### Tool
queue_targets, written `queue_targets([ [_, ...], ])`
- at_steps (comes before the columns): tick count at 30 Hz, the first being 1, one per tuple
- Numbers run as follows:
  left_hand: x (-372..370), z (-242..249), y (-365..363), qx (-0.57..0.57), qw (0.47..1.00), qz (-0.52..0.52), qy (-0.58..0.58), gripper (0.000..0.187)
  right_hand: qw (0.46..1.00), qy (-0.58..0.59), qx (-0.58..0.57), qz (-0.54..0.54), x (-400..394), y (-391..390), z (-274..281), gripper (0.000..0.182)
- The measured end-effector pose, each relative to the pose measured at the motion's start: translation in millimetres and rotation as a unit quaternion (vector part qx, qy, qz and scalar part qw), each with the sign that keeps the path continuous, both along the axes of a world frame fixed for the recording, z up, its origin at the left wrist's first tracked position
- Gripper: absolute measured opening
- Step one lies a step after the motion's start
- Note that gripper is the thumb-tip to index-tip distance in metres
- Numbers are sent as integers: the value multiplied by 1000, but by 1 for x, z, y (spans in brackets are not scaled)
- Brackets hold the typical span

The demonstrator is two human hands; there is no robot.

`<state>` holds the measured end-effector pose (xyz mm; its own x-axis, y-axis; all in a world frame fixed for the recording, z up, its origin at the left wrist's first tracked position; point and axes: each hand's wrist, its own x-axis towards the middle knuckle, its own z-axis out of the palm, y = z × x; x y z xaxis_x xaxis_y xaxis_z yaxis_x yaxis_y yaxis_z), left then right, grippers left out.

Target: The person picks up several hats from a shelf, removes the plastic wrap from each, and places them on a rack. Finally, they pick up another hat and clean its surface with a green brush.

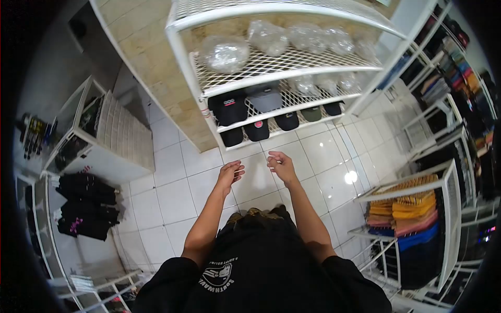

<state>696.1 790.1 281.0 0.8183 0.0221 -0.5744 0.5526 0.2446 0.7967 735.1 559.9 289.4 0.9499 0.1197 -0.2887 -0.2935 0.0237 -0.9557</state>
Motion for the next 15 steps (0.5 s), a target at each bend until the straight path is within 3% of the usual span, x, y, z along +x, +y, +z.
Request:
queue_targets([
  [3,11,1,6,-3,999,33,3,32,998,33,29,39,41,19,2,37],
  [9,72,5,-9,-23,998,55,-23,29,976,146,159,-1,117,19,-12,38],
  [15,137,15,-43,-7,997,59,-43,28,966,184,183,-19,199,-1,-25,42],
])
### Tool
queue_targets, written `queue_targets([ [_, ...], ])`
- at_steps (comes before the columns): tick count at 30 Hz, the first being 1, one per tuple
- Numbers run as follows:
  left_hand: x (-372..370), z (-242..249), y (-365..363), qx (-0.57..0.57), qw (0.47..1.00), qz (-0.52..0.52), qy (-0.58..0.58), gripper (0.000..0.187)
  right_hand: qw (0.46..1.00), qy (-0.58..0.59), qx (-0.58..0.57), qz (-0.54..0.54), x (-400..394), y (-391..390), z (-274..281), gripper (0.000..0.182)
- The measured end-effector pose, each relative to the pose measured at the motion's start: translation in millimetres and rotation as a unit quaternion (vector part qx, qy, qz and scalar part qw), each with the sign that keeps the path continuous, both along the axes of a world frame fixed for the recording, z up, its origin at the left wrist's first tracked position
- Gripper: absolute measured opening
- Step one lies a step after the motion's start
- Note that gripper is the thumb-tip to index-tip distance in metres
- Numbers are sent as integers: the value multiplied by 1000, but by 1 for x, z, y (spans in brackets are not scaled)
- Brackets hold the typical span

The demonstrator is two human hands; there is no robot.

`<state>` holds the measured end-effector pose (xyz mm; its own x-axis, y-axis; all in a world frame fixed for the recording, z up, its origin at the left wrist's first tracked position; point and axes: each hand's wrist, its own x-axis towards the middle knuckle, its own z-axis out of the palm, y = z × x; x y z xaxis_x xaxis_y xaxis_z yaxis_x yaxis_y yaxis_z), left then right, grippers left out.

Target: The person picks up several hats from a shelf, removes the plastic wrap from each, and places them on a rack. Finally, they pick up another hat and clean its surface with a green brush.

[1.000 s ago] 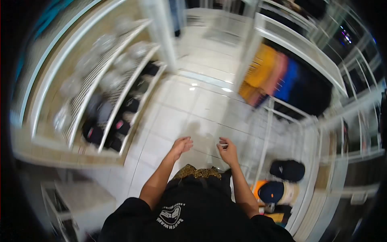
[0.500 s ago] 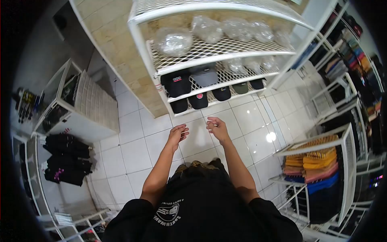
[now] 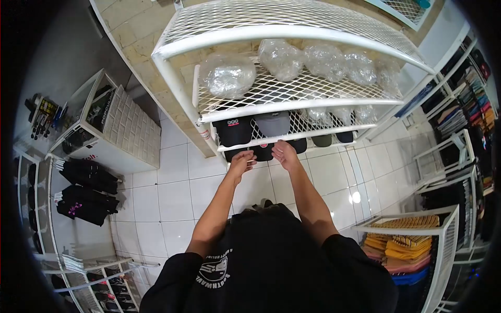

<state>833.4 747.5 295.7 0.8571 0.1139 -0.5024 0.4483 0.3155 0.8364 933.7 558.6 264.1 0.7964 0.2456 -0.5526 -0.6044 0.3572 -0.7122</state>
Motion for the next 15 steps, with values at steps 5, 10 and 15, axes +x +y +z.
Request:
queue_targets([
  [5,36,3,-19,15,1000,1,-11,24,999,41,7,-18,62,-3,-22,44],
  [10,58,3,-21,21,999,24,-11,24,997,79,-5,-10,79,-7,-30,46],
  [15,60,-7,-24,43,999,23,19,29,997,72,-10,23,82,-15,-42,44],
])
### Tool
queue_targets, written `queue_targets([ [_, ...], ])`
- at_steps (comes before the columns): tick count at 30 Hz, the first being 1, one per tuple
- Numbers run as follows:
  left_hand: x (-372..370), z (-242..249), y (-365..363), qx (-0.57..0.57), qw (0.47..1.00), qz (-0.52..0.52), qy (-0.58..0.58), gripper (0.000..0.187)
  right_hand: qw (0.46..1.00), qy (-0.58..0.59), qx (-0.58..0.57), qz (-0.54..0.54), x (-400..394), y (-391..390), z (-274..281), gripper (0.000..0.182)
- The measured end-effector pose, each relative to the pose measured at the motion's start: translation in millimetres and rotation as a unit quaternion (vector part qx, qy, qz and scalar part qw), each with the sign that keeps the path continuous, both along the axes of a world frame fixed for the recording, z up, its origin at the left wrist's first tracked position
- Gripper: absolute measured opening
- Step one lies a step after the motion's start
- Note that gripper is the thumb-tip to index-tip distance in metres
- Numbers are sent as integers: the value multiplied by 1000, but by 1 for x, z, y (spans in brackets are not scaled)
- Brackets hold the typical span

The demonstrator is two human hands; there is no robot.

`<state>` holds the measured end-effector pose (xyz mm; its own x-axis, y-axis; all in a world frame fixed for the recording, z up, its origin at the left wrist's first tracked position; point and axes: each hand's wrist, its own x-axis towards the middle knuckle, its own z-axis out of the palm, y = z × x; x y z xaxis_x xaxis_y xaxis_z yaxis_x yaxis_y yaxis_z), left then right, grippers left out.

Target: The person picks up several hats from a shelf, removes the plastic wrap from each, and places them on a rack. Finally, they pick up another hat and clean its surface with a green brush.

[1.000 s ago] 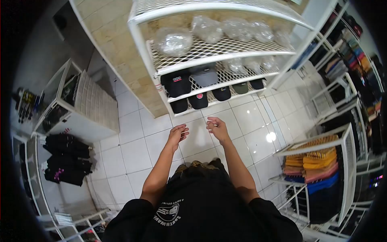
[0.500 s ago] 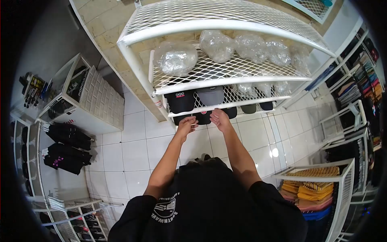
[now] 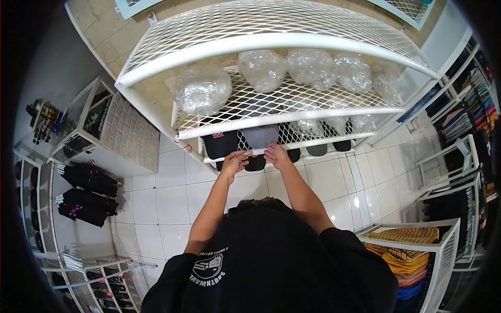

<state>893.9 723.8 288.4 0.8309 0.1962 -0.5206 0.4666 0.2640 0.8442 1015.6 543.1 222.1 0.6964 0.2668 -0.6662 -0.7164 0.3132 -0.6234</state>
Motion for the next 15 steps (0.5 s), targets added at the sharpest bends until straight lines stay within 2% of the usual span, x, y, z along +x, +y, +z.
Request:
queue_targets([
  [9,7,-3,-8,37,999,17,-17,29,998,-7,59,31,-8,-17,-2,45],
  [12,9,-44,12,137,979,115,-99,38,997,-16,71,20,-14,-15,6,47],
  [15,1,-43,19,178,972,124,-90,40,998,-20,62,4,-19,-9,21,50],
])
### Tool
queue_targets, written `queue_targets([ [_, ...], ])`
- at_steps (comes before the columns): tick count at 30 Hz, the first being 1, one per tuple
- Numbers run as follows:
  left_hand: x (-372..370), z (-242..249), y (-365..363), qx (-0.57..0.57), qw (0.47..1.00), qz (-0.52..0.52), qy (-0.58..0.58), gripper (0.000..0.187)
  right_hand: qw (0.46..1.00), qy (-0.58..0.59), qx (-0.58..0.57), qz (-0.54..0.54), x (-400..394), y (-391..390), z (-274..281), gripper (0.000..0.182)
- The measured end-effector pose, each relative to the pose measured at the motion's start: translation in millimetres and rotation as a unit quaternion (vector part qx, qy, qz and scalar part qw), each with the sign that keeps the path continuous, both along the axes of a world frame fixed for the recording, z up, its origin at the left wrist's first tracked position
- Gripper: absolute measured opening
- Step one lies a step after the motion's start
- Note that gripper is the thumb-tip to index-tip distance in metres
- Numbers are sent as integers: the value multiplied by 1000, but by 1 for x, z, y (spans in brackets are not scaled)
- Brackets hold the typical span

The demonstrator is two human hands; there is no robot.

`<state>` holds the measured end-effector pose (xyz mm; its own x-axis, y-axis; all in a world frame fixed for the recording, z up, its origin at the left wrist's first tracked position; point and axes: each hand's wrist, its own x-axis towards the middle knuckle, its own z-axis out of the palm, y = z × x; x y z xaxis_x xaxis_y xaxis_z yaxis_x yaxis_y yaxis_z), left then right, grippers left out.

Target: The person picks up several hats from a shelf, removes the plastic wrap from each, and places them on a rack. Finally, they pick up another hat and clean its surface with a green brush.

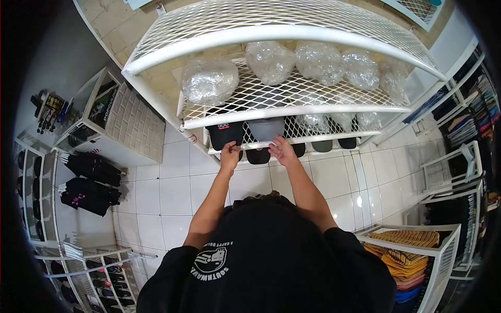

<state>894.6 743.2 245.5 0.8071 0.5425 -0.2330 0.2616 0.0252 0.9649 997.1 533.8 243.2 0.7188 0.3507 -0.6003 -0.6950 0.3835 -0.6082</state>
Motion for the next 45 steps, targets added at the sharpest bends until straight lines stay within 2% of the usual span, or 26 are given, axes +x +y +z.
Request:
queue_targets([
  [4,0,9,-6,15,997,-69,10,37,1000,-7,22,-16,15,13,0,52],
  [6,4,15,-9,1,996,-92,13,36,995,-69,70,-13,22,16,-10,52],
  [8,6,21,-15,-2,993,-117,11,35,993,-71,65,-62,30,20,-12,46],
  [11,1,37,-25,-9,993,-114,9,36,994,15,25,-105,33,22,8,37],
  [13,-4,41,-25,-5,990,-138,18,40,988,-112,24,-103,28,19,8,31],
  [14,-7,42,-25,-4,990,-137,20,40,988,-111,26,-102,23,17,7,31],
  [17,-11,42,-24,-19,986,-166,-2,45,939,-302,-128,-108,-11,4,19,30],
  [18,-12,48,-28,-23,986,-164,-2,45,939,-302,-131,-104,-27,-1,19,30],
  [20,-17,71,-41,-121,977,-178,-7,55,872,-396,-279,-68,-58,-10,17,25],
  [21,-17,74,-45,-145,971,-190,-4,60,873,-395,-281,-62,-73,-12,19,25],
  [23,-17,81,-56,-231,956,-179,21,62,656,-581,-481,-29,-101,-14,29,23],
  [24,-17,88,-60,-276,942,-190,35,61,656,-579,-483,-27,-106,-14,35,23],
  [26,-17,79,-65,-290,939,-185,27,54,516,-717,-468,16,-113,-14,49,26],
  [27,-20,83,-68,-285,939,-186,49,49,505,-738,-446,34,-114,-14,54,28],
  [29,-19,62,-65,-313,936,-146,71,31,512,-741,-429,73,-109,-14,63,30],
  [30,-23,61,-64,-312,935,-151,73,31,517,-744,-407,115,-106,-15,64,32],
  [31,-26,59,-63,-238,959,-137,72,27,516,-744,-409,113,-103,-17,66,32],
  [32,-29,58,-61,-163,977,-120,69,23,612,-684,-367,149,-98,-20,68,35],
  [33,-33,58,-59,-165,977,-120,68,23,699,-613,-320,183,-96,-22,72,39],
  [34,-36,58,-55,-136,978,-147,60,22,697,-615,-321,184,-89,-20,77,39],
  [36,-43,60,-51,-78,976,-196,46,22,630,-655,-418,0,-76,-13,89,62],
  [37,-48,64,-52,-72,975,-207,45,23,630,-656,-416,3,-72,-10,97,62],
  [39,-55,67,-49,-12,966,-254,56,22,583,-650,-480,82,-66,-2,108,87],
  [40,-57,67,-47,46,950,-302,67,22,584,-651,-478,81,-64,1,105,87],
  [42,-61,63,-44,57,949,-307,50,22,582,-622,-511,113,-60,6,97,100],
  [45,-69,58,-40,69,947,-312,18,23,612,-614,-487,109,-60,3,82,100],
])
